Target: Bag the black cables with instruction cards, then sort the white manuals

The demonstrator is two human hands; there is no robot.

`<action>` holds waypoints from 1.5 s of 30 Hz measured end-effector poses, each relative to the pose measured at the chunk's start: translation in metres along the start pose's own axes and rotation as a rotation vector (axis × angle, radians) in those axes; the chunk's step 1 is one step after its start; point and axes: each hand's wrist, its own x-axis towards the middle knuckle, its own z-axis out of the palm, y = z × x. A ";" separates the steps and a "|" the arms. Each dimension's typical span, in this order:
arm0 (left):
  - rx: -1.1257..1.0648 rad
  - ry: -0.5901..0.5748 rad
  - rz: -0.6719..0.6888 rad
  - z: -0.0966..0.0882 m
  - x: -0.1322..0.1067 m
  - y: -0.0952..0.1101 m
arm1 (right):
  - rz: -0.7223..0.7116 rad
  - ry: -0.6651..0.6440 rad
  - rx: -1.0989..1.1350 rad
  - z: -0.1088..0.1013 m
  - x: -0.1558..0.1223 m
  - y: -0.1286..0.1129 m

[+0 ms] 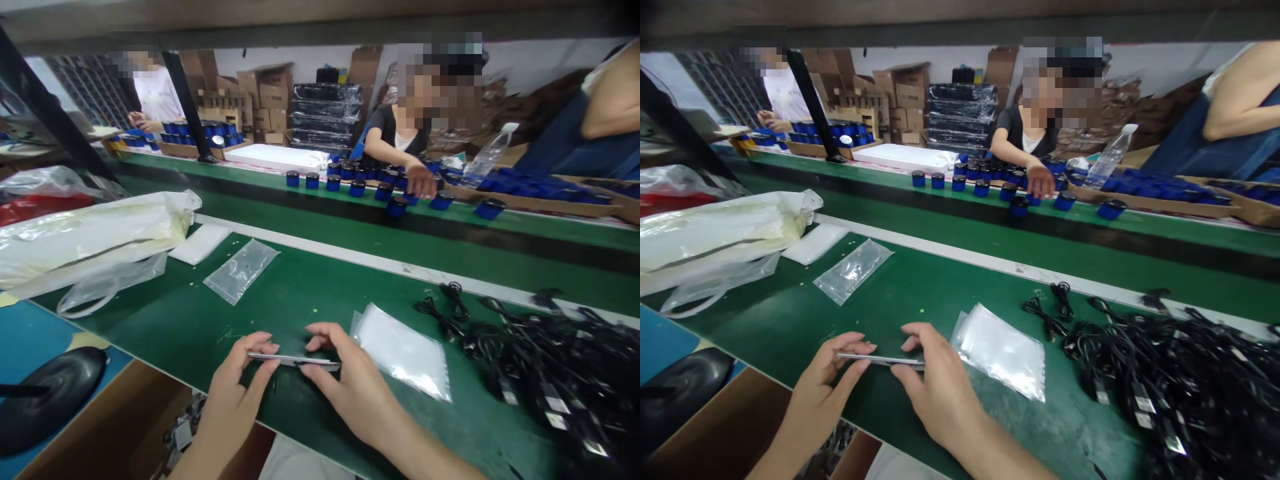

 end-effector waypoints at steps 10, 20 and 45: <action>-0.286 0.181 -0.066 0.026 -0.007 0.042 | 0.132 0.226 0.509 0.020 -0.011 0.007; -0.339 0.332 -0.123 0.034 0.008 0.042 | 0.102 0.229 0.370 0.020 -0.011 0.013; -0.289 0.225 -0.127 0.039 -0.015 0.039 | 0.173 0.209 0.387 0.024 -0.028 0.015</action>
